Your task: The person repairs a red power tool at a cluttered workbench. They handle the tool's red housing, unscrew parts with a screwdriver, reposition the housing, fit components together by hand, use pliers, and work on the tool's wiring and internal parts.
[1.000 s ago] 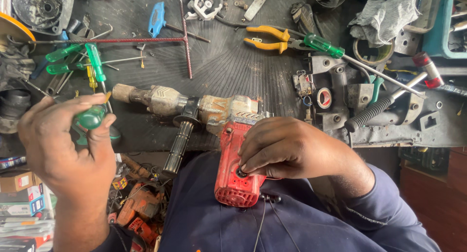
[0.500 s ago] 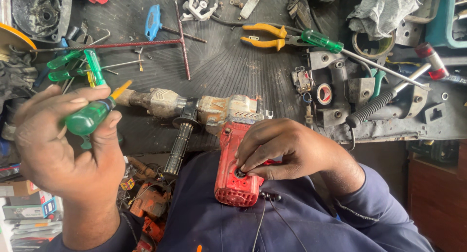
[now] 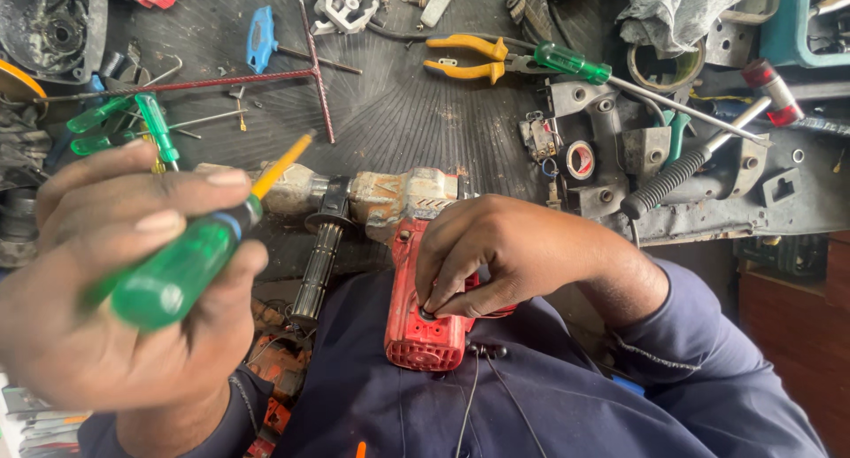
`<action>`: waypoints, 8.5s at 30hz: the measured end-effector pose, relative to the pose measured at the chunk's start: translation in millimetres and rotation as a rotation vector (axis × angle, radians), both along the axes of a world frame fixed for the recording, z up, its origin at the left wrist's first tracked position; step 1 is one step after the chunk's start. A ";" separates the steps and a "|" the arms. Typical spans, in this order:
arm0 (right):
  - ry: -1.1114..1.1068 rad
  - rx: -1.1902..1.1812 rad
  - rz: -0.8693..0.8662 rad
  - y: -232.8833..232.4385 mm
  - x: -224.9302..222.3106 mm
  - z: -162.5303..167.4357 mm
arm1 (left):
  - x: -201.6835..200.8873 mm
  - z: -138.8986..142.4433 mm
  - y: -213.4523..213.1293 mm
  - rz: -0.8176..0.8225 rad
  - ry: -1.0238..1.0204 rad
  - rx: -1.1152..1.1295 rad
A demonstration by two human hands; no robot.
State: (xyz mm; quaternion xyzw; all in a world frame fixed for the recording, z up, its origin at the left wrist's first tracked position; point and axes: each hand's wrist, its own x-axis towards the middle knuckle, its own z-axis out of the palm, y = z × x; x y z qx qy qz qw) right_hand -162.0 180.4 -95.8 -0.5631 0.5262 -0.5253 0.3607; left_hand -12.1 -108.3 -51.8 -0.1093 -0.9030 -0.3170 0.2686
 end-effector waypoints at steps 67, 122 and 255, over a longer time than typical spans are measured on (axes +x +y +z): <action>-0.122 0.019 0.284 -28.1 -12.8 -35.7 | -75.2 88.0 69.3 -0.673 -0.412 0.393; -0.157 0.016 0.237 -21.8 -10.5 -40.4 | -130.6 22.6 62.6 -0.773 -0.543 0.956; 0.420 0.154 -1.017 -91.3 212.9 -41.7 | 43.7 -38.4 -100.4 -0.450 -0.182 -0.053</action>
